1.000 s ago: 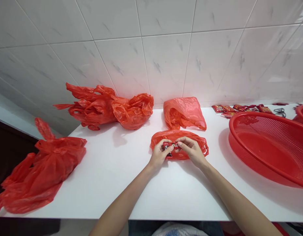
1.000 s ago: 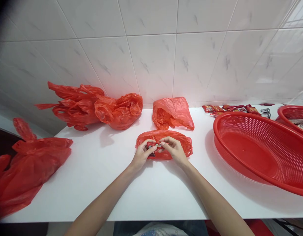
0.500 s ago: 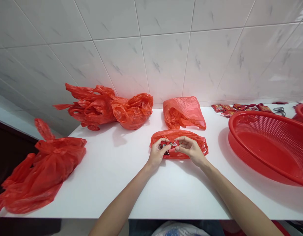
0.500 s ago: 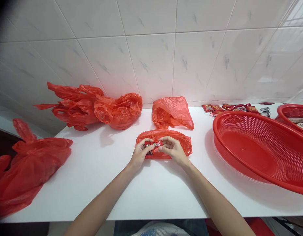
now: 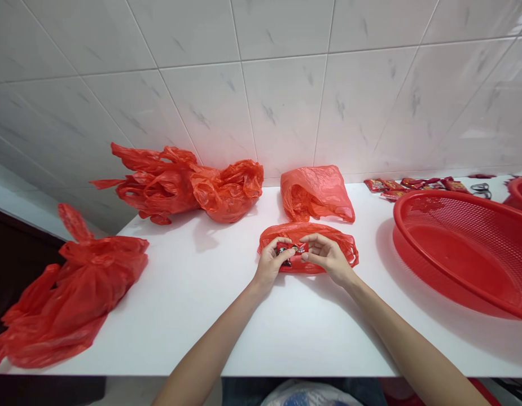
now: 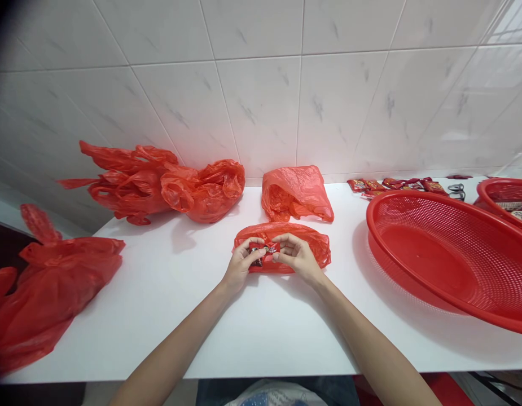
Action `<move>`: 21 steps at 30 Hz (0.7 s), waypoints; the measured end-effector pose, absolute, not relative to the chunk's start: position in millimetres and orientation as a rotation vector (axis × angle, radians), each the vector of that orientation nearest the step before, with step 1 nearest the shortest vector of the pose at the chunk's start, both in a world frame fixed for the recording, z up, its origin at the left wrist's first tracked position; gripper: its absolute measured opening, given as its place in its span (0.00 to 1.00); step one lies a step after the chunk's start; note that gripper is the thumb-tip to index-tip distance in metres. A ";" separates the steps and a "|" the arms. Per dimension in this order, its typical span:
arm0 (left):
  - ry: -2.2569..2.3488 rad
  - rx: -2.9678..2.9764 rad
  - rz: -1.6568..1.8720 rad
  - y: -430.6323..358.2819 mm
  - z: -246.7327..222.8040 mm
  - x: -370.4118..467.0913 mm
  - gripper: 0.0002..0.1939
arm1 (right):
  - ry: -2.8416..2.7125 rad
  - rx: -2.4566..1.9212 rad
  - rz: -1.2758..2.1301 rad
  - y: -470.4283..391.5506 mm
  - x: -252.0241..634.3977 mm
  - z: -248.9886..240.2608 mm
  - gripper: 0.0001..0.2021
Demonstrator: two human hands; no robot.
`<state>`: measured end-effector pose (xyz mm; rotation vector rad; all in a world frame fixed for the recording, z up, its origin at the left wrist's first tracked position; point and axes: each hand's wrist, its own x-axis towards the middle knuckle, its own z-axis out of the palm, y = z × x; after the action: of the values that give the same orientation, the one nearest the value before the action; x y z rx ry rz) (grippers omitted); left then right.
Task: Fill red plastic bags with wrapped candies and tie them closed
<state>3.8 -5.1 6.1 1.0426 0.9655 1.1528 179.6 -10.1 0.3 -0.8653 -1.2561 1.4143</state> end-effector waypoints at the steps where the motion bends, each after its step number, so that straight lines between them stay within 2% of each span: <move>1: 0.967 1.044 1.152 -5.0 6.0 3.8 0.18 | -1.262 -0.865 1.404 -10.1 179.4 -0.1 0.17; 21: 1.007 1.084 1.206 -5.4 8.9 4.3 0.19 | -1.278 -0.830 1.460 -10.2 179.5 1.9 0.16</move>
<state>4.3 -5.4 8.9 1.0842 1.0068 1.2062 179.5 -10.2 1.9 -0.8305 -1.2782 1.4604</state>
